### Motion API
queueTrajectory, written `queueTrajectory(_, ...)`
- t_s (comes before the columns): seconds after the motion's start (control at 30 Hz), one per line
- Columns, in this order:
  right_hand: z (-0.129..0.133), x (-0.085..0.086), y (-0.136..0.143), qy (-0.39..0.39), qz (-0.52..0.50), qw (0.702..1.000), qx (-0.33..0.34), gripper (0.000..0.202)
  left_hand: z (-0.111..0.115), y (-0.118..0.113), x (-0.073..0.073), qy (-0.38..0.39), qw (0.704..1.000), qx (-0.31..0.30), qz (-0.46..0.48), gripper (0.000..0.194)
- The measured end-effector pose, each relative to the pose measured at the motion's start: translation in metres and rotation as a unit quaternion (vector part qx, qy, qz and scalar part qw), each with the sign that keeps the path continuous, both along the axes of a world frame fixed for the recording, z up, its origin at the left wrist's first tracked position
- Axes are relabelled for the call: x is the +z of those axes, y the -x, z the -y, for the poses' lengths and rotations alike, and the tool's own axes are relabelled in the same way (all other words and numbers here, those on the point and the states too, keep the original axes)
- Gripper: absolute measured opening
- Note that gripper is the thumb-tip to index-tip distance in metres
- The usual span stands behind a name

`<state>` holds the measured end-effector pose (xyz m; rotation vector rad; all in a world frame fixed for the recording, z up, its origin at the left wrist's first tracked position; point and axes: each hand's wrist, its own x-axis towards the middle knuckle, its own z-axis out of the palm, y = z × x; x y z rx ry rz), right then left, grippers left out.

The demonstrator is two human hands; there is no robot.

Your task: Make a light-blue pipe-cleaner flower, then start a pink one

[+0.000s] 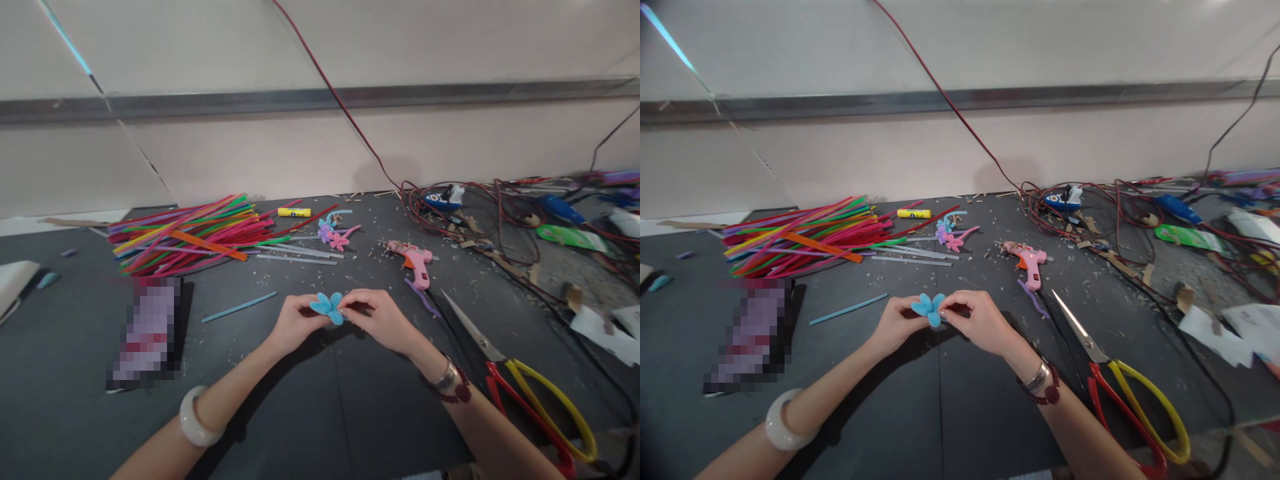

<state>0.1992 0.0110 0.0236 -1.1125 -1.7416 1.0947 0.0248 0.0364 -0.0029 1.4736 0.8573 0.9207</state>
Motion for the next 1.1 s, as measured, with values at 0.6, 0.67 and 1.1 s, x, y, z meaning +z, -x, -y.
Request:
queueTrajectory(0.6, 0.001, -0.003, 0.001, 0.02, 0.001, 1.0, -0.014, 0.007, 0.002, -0.002, 0.002, 0.024, 1.0, -0.012, -0.015, 0.012)
queueTrajectory(0.67, 0.0, -0.003, 0.001, 0.019, 0.001, 1.0, -0.012, 0.007, 0.002, -0.002, 0.002, 0.019, 0.999, -0.008, -0.026, 0.012)
queueTrajectory(1.1, 0.002, 0.003, 0.002, -0.173, 0.042, 0.984, -0.009, 0.026, 0.0, -0.001, 0.003, -0.023, 0.998, 0.043, -0.044, 0.01)
